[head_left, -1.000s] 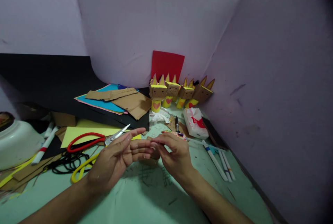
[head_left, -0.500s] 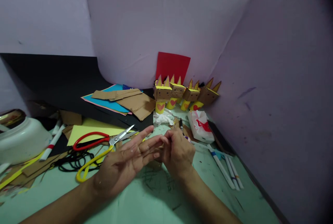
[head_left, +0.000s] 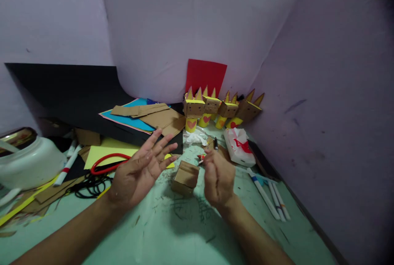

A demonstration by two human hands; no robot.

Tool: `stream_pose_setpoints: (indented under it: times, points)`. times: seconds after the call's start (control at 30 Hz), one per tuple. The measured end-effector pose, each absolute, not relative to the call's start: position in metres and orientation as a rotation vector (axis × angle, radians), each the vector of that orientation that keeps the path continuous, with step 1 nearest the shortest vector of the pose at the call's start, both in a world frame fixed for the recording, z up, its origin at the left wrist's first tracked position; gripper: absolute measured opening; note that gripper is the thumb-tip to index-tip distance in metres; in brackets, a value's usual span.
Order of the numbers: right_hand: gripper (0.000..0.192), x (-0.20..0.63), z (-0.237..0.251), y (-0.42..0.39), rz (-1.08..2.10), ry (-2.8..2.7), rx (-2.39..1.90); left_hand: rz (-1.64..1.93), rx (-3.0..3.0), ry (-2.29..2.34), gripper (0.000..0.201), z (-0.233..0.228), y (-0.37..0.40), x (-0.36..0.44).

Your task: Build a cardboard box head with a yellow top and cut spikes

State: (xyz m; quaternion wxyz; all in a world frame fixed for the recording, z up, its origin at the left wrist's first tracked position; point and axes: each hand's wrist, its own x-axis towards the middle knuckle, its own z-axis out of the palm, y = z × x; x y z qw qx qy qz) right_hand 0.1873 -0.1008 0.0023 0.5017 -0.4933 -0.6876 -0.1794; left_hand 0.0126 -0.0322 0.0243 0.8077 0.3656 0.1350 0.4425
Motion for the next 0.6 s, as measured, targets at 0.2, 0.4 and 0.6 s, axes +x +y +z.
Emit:
stream_pose_setpoints:
  times: [0.2, 0.4, 0.6]
  points:
    - [0.036, 0.213, 0.009, -0.094, -0.288, -1.231, -1.407, 1.127, 0.894, 0.745, 0.021, 0.03, -0.022, 0.011]
    - [0.023, 0.215, 0.003, -0.085, 0.083, -1.23, -1.36, 1.105, 1.187, 0.939, 0.033, 0.016, -0.018, 0.013]
    - [0.037, 0.214, 0.011, -0.094, 0.194, -1.474, -1.424, 0.715, 1.636, 0.939, 0.049, 0.004, -0.018, 0.013]
